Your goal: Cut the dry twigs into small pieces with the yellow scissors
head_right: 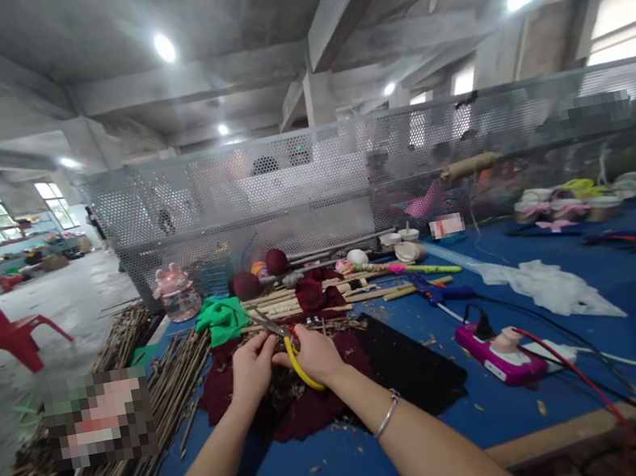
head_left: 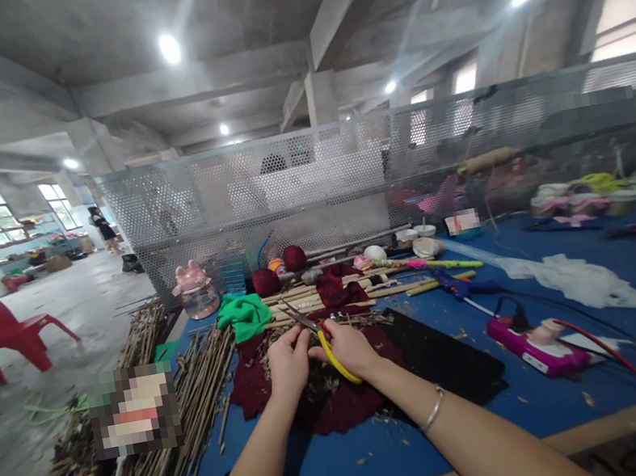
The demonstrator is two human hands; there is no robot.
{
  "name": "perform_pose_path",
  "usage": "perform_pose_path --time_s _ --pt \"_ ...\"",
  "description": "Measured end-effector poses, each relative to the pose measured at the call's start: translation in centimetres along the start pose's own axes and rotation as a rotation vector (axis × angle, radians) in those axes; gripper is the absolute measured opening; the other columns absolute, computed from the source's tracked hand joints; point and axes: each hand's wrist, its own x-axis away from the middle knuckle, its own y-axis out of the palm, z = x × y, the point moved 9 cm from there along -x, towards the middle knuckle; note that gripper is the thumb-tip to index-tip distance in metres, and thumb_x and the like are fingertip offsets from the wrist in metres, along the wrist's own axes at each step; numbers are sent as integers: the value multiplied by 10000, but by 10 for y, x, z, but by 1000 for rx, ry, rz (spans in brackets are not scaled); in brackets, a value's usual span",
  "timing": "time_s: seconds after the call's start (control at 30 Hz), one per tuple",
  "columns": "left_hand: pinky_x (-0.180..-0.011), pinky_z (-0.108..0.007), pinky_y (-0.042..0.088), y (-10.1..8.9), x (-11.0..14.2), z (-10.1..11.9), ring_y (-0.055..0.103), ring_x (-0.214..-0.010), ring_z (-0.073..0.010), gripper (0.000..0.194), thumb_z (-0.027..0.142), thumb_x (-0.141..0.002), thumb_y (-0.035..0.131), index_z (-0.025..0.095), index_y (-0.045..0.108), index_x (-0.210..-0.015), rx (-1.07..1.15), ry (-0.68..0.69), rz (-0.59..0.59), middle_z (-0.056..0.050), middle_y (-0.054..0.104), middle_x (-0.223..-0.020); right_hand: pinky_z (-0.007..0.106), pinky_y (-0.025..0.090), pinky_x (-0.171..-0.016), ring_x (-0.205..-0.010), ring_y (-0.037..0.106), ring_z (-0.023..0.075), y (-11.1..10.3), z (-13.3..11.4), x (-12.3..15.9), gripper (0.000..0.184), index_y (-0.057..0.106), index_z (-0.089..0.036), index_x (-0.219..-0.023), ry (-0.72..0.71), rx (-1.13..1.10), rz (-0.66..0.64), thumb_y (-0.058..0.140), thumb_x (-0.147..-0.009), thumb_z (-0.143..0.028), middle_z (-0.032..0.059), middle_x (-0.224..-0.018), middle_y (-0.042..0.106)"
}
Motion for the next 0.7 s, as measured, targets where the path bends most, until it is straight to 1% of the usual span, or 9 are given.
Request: perform_pose_path --time_s 0.13,0.3,0.37,0.43,0.53,0.63,0.7 --pt "-795 -309 448 -1 -1 -3 615 -846 -196 268 280 -765 499 147 668 -925 -15 -10 14 -79 680 -938 225 228 -515 -634 557 163 2 2 -2 455 466 -201 -787 -2 18 -2 496 -685 -643 20 -702 592" --pt "-805 -305 440 2 -2 -6 609 -859 -188 271 247 -775 475 148 652 -954 6 -1 -1 -81 673 -959 230 267 -544 -677 582 179 5 6 -2 422 497 -196 -783 20 26 -14 476 -725 -613 40 -719 610" --pt "-754 -285 449 2 -2 -6 613 -800 -177 256 238 -780 456 144 657 -908 5 -1 -2 -74 682 -901 235 282 -563 -703 588 189 6 6 -2 411 506 -194 -807 26 43 -21 488 -727 -597 46 -737 615" --pt "-657 -255 452 3 -2 -8 605 -682 -158 250 242 -786 432 139 655 -837 2 -17 -13 -55 680 -769 241 299 -588 -736 588 199 5 4 -1 420 504 -195 -871 24 57 -22 526 -709 -582 48 -768 616" --pt "-556 -226 422 5 -2 -10 567 -562 -138 248 255 -781 423 134 634 -737 1 -41 -35 -26 626 -605 249 328 -640 -804 575 204 2 0 1 479 481 -185 -945 -10 32 -2 584 -668 -563 58 -847 601" --pt "-545 -220 413 8 -1 -9 560 -561 -136 238 259 -772 429 139 619 -694 2 -31 -57 -24 612 -587 257 340 -681 -846 553 201 -2 -4 2 493 472 -174 -923 -65 7 42 590 -653 -569 68 -885 580" --pt "-547 -221 415 11 0 -8 558 -565 -135 238 264 -773 425 143 617 -700 17 -16 -75 -24 615 -598 256 338 -675 -836 550 197 -4 -4 3 490 463 -174 -913 -84 0 60 576 -660 -578 67 -876 578"
